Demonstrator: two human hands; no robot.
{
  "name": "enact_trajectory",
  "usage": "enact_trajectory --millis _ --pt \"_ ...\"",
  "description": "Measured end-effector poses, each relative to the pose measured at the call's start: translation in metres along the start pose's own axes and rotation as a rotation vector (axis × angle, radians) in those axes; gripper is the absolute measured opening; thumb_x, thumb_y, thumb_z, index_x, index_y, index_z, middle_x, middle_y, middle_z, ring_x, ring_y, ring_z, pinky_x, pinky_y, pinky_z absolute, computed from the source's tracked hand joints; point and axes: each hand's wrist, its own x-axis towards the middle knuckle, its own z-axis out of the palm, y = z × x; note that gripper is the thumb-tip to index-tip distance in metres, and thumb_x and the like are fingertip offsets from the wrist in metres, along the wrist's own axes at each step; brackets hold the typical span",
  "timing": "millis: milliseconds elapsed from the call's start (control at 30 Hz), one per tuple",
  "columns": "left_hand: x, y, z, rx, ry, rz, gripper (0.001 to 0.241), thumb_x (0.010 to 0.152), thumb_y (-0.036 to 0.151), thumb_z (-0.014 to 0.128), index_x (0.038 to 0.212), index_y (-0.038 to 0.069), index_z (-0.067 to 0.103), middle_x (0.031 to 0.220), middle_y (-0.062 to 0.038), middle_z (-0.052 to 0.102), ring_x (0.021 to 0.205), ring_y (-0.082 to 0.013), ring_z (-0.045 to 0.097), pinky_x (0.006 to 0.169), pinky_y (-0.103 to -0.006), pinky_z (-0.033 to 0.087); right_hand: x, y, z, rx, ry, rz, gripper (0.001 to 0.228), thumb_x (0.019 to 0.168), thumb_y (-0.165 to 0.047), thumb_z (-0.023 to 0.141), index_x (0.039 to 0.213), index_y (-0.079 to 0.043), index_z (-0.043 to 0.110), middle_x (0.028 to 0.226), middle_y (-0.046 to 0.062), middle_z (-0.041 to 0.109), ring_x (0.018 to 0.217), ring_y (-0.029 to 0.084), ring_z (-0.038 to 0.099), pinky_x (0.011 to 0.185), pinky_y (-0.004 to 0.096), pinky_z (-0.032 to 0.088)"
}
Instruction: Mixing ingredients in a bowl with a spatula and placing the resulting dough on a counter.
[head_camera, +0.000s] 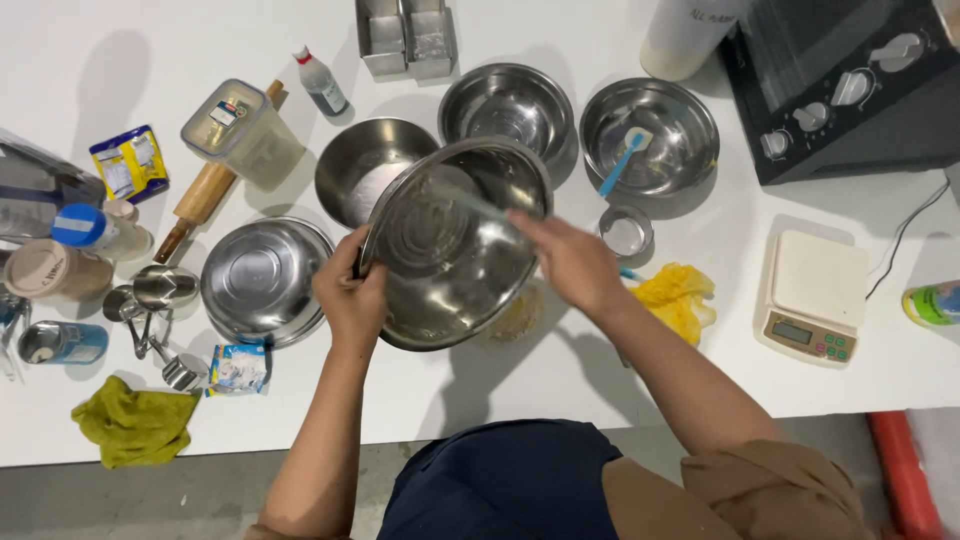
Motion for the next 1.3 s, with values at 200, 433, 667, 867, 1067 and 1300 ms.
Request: enact_trajectory --millis 200,433,667,867,1067,1300 --pt "0.005 -0.003 -0.009 -0.08 0.056 -0.111 0.043 0.087 -0.011 0.062 0.128 0.0 0.07 0.099 0.0 0.07 0.083 -0.0029 0.057 0.076 -0.0176 0.045 -0.001 0.012 0.001 0.199 -0.076 0.187 0.067 0.092 -0.006 0.059 0.149 -0.04 0.049 0.105 0.009 0.072 0.084 0.033 0.071 0.072 0.046 0.058" --pt "0.008 -0.018 -0.015 -0.211 0.078 -0.167 0.044 0.086 -0.01 0.059 0.128 -0.002 0.068 0.104 0.0 0.071 0.087 -0.0028 0.061 0.078 -0.0168 0.048 0.0 0.003 -0.02 -0.094 -0.432 -0.135 0.07 0.092 -0.008 0.059 0.147 -0.05 0.047 0.094 0.007 0.066 0.078 0.032 0.071 0.063 0.046 0.058" --pt "0.009 -0.024 -0.012 -0.162 0.024 -0.181 0.045 0.085 -0.01 0.059 0.127 -0.002 0.071 0.088 0.003 0.066 0.073 -0.0016 0.053 0.067 -0.0165 0.041 0.02 0.003 -0.019 -0.024 -0.168 -0.042 0.082 0.083 -0.001 0.061 0.154 -0.037 0.041 0.109 0.012 0.064 0.082 0.036 0.069 0.066 0.045 0.058" --pt "0.011 -0.031 -0.016 -0.239 0.029 -0.169 0.045 0.085 -0.01 0.059 0.127 -0.002 0.07 0.089 0.005 0.065 0.074 -0.0005 0.052 0.068 -0.0153 0.041 0.005 0.002 -0.024 -0.086 -0.383 -0.254 0.086 0.08 0.002 0.059 0.149 -0.047 0.044 0.114 0.009 0.066 0.087 0.031 0.072 0.064 0.04 0.06" --pt "0.016 -0.015 -0.017 -0.236 0.008 -0.107 0.041 0.086 -0.009 0.06 0.125 -0.002 0.069 0.092 0.007 0.067 0.077 0.0014 0.054 0.07 -0.014 0.042 0.012 0.013 -0.036 -0.1 -0.113 0.085 0.068 0.093 -0.007 0.06 0.151 -0.041 0.05 0.091 0.007 0.064 0.078 0.028 0.068 0.065 0.04 0.056" --pt "0.021 -0.018 -0.015 -0.227 0.026 -0.111 0.043 0.084 -0.01 0.059 0.124 -0.001 0.071 0.081 0.01 0.057 0.069 0.0014 0.044 0.067 -0.0139 0.038 -0.018 0.006 -0.014 -0.024 -0.175 -0.179 0.061 0.088 -0.012 0.059 0.143 -0.04 0.057 0.085 0.003 0.063 0.066 0.026 0.066 0.051 0.041 0.053"
